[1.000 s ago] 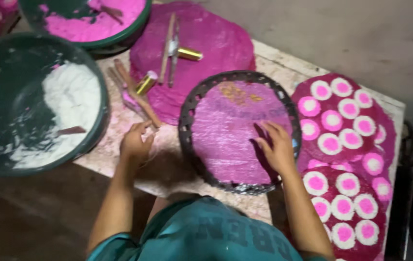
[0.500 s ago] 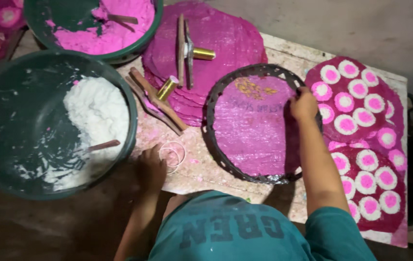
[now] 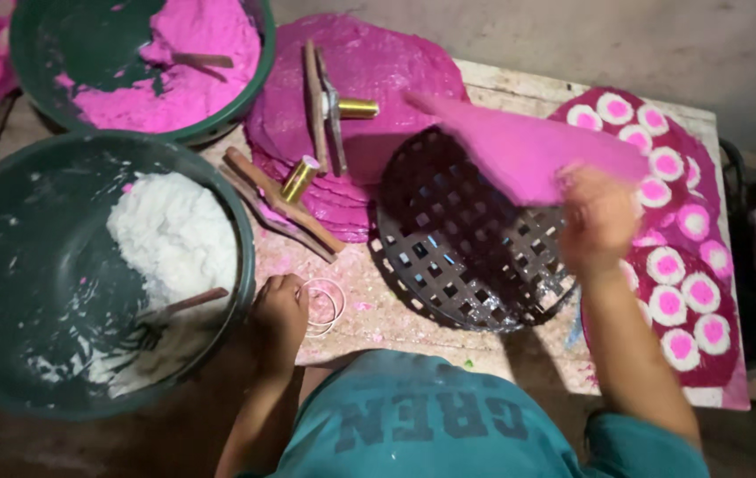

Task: The person scoops white and pink powders into a wooden mold, presses them into a tray, and removes the formed round sweets. They repeat this process to create multiple pink-and-white layered sweets and place them on a tray.

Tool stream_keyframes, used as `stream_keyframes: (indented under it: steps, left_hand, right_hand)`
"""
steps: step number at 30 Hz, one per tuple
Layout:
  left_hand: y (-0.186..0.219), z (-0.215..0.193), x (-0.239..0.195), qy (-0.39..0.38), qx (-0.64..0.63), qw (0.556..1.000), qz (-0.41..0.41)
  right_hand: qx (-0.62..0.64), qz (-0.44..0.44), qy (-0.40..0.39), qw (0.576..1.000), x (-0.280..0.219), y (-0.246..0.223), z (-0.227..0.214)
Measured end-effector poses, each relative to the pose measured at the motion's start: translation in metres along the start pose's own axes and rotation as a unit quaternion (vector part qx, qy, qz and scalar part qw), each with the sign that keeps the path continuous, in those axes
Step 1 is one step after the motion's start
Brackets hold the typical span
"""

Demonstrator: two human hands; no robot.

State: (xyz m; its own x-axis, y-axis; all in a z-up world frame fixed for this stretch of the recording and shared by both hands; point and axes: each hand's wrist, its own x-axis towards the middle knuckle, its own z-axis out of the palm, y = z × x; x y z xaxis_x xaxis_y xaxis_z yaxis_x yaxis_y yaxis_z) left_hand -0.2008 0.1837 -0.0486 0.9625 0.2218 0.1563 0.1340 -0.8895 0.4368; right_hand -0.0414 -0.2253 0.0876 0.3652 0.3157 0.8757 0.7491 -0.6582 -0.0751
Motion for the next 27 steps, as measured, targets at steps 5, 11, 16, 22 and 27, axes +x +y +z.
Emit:
stream_keyframes:
  steps: [5,11,16,22,27]
  left_hand:
    - [0.019,-0.011,0.013,0.012,-0.073,0.997,-0.004]
    - [0.054,0.021,0.045,0.046,-0.275,0.959,0.039]
    - [0.110,0.057,0.080,-0.036,-0.243,0.967,0.070]
    - [0.163,0.091,0.113,-0.064,-0.210,0.972,0.087]
    - [0.149,0.088,0.107,0.017,-0.245,0.959,0.139]
  right_hand:
    - [0.011,0.092,-0.145,0.985,-0.081,-0.041,0.018]
    - [0.011,0.163,-0.288,0.944,-0.146,-0.052,0.004]
    - [0.059,0.184,-0.346,0.918,-0.144,-0.060,-0.006]
    - [0.089,0.203,-0.304,0.927,-0.108,-0.079,-0.013]
    - [0.188,0.282,-0.227,0.913,-0.060,-0.073,0.037]
